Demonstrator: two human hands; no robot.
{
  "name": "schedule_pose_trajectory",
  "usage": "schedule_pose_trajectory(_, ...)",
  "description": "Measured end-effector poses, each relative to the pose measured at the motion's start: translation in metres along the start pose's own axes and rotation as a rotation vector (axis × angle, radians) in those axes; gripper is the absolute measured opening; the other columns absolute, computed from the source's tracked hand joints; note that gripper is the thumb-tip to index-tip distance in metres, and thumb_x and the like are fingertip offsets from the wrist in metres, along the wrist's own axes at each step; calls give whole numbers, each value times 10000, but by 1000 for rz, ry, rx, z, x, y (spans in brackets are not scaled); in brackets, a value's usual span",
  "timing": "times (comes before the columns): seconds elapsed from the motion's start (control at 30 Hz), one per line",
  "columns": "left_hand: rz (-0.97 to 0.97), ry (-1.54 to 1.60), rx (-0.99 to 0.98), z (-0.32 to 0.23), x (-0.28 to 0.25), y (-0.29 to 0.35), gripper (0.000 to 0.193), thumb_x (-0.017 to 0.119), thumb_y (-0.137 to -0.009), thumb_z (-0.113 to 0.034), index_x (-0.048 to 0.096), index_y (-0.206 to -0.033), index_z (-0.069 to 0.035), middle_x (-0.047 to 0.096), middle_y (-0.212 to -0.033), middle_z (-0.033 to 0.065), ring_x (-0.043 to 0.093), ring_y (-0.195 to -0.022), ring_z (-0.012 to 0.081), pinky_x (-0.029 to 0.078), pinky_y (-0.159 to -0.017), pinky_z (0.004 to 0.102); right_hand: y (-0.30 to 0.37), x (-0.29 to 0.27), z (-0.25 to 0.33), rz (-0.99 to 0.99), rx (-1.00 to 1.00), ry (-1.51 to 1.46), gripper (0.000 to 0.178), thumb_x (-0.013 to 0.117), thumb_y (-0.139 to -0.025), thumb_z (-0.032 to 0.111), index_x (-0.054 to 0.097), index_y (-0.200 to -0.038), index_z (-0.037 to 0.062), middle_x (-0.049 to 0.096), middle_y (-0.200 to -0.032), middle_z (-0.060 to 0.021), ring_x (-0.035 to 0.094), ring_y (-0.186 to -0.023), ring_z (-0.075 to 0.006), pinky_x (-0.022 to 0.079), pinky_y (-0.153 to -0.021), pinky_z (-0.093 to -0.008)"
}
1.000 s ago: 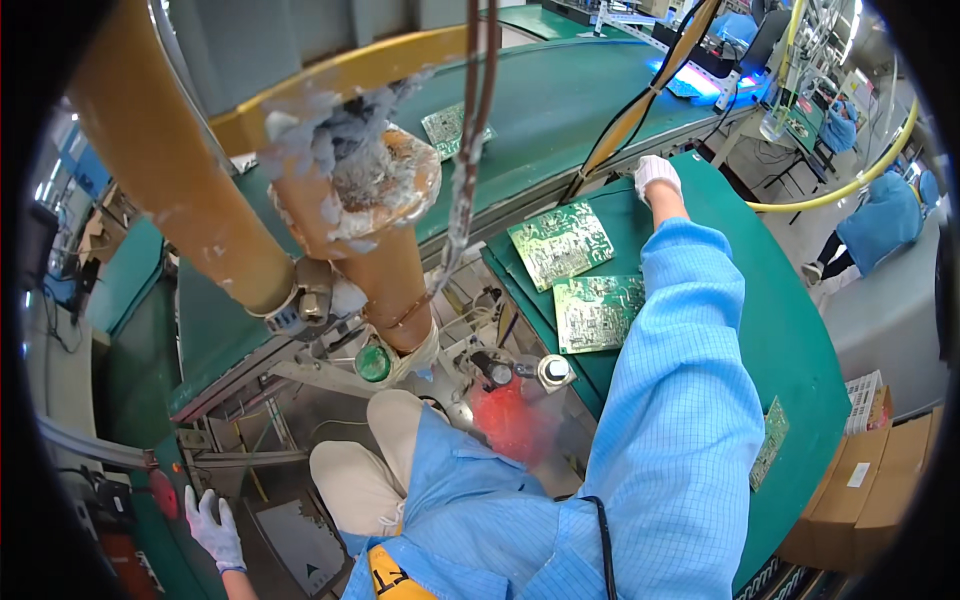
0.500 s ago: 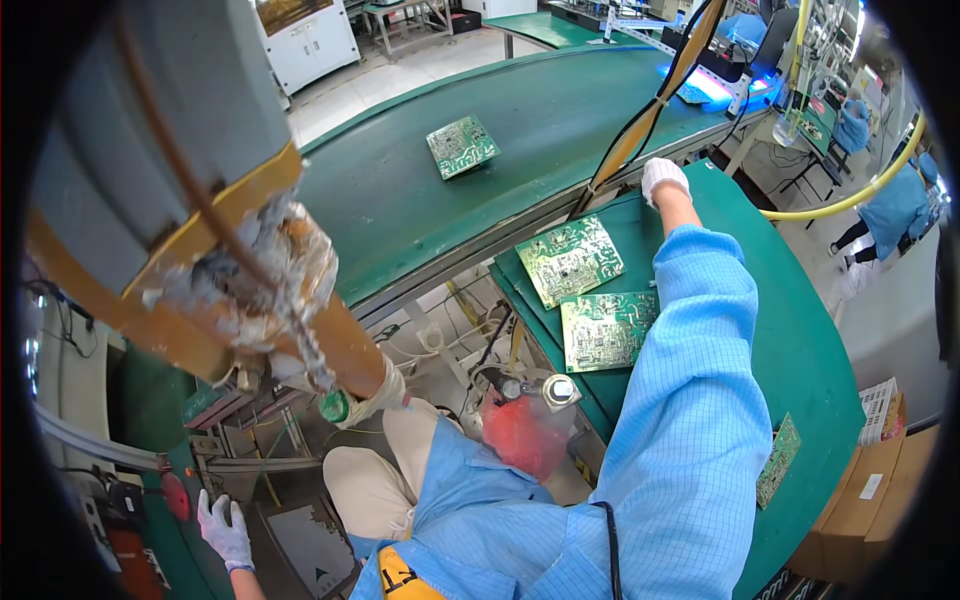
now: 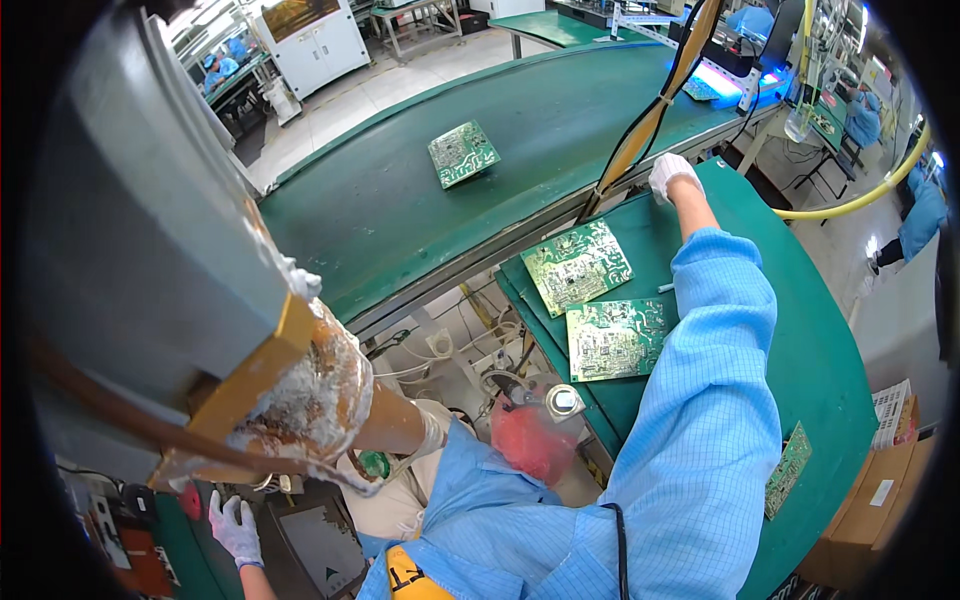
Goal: Manually assembling and checking circuit boards on a production line.
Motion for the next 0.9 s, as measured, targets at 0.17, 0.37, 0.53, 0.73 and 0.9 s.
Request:
schedule_pose_trajectory(0.17,-50,0,-5,6,3,0,195,718,-819,-182,711,-971,-61,529,-1336,159,522,-1206,327,447,-1003,417,16,-13,19,10,28,-17,314,642,-755,73,719,-1055,16,649,-1169,-219,632,-1101,-357,518,-925,-413)
schedule_pose_trajectory(0.37,-21,-19,-27,7,3,4,187,696,-849,-176,695,-984,-47,528,-1341,146,522,-1206,310,435,-1012,397,10,-16,13,74,-19,52,321,657,-752,77,717,-1062,19,652,-1169,-213,634,-1103,-351,519,-923,-411)
schedule_pose_trajectory(0.53,-18,-33,-24,3,7,2,211,690,-860,-176,688,-1018,-36,528,-1324,142,516,-1204,307,429,-1017,386,3,-6,4,79,-16,51,316,677,-741,76,720,-1048,19,654,-1163,-215,639,-1094,-352,522,-916,-416)
schedule_pose_trajectory(0.73,-14,9,-42,0,22,-13,204,701,-851,-178,695,-1012,-52,531,-1325,141,516,-1206,309,427,-1021,383,2,-12,9,76,-7,58,320,584,-805,167,714,-1056,18,657,-1134,-226,640,-1069,-361,520,-909,-416)
schedule_pose_trajectory(0.9,-203,71,-70,-24,-27,-8,172,744,-783,-170,729,-932,-85,640,-1198,107,599,-1096,307,478,-971,405,-30,13,48,-95,-243,144,270,552,-862,182,721,-1030,56,662,-1156,-186,640,-1080,-345,522,-903,-427)
Point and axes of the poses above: each hand's wrist, its own y-axis away from the middle knuckle, its own x-axis out of the palm, z = x × y, the point moved 2 cm from there along -y, towards the middle knuckle
